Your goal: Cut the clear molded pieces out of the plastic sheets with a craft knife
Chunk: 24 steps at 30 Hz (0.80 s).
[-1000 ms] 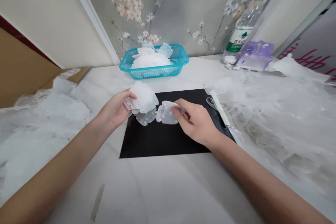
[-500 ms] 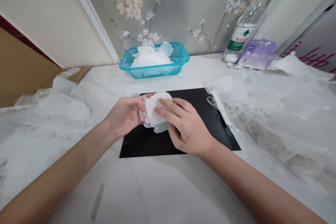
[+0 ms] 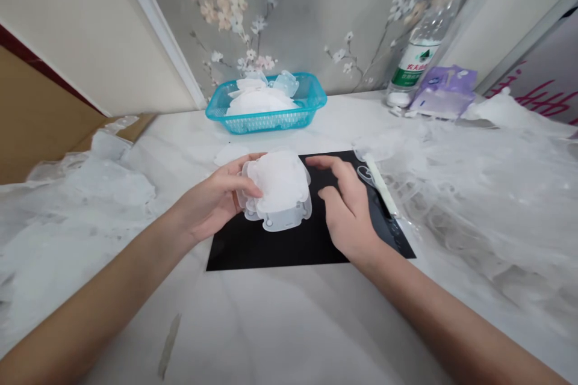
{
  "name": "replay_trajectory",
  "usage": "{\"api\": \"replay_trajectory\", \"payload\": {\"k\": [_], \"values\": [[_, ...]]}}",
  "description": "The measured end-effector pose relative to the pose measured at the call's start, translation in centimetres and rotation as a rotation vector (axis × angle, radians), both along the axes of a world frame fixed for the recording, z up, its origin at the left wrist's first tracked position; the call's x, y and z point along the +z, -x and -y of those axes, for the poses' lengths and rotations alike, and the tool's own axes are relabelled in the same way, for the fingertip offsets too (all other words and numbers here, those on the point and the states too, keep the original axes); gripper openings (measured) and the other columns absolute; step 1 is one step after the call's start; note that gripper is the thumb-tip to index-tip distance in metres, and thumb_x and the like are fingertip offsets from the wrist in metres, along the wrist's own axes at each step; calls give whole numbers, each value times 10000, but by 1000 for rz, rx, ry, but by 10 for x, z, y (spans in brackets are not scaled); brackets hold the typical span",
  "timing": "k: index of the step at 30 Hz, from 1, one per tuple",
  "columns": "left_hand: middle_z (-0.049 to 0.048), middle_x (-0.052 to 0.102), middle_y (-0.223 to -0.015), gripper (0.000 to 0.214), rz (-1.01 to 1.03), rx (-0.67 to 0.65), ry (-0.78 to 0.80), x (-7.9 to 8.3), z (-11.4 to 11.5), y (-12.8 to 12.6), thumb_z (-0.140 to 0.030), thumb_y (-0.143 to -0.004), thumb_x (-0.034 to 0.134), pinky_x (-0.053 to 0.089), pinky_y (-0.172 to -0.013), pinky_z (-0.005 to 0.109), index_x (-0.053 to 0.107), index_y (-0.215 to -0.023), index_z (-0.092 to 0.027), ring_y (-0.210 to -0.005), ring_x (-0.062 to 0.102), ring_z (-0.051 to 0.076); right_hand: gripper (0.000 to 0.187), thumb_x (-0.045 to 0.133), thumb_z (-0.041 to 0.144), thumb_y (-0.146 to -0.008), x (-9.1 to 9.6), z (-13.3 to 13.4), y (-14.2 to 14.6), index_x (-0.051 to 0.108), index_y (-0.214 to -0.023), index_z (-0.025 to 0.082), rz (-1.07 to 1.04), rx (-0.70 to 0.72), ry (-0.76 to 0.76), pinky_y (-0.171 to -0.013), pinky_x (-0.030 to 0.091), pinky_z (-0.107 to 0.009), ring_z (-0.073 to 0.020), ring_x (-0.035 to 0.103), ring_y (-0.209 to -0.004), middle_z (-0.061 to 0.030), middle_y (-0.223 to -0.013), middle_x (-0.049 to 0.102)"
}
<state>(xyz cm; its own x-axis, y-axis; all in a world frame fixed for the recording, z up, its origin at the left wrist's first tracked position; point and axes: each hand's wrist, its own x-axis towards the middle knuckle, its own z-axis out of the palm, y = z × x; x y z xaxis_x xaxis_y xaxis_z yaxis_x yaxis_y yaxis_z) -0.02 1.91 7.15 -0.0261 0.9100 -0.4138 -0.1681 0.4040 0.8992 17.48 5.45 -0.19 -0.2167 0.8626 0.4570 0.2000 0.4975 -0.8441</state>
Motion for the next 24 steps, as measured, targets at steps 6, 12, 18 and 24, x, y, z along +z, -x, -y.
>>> {"api": "replay_trajectory", "payload": {"k": [6, 12, 18, 24], "values": [[30, 653, -905, 400, 48, 20, 40, 2, -1, -4, -48, -620, 544, 437, -556, 213, 629, -989, -177, -670, 554, 129, 257, 502, 357, -839, 4, 5, 6, 478, -1054, 219, -144, 282, 337, -643, 458, -265, -134, 563, -752, -27, -947, 608], [19, 655, -867, 407, 55, -2, 42, 0, -2, -4, -55, -633, 553, 438, -544, 208, 634, -1012, -179, -649, 552, 120, 192, 458, 363, -866, 6, 5, 5, 488, -995, 224, -216, 295, 393, -532, 415, -224, -99, 504, -607, 23, -747, 551], [43, 656, -966, 441, 44, 8, 46, 2, -3, -3, -54, -633, 543, 453, -552, 211, 615, -1053, -167, -680, 568, 133, 228, 415, 413, -876, 6, 2, 6, 523, -907, 214, -316, 219, 505, -503, 413, -225, -80, 479, -520, 44, -670, 499], [30, 668, -965, 435, 48, 34, 66, -4, -3, -3, -52, -628, 555, 463, -561, 211, 627, -1037, -180, -695, 591, 136, 222, 428, 406, -848, -6, -4, 12, 506, -839, 198, -381, 110, 621, -428, 365, -215, -64, 437, -431, 48, -644, 519]]}}
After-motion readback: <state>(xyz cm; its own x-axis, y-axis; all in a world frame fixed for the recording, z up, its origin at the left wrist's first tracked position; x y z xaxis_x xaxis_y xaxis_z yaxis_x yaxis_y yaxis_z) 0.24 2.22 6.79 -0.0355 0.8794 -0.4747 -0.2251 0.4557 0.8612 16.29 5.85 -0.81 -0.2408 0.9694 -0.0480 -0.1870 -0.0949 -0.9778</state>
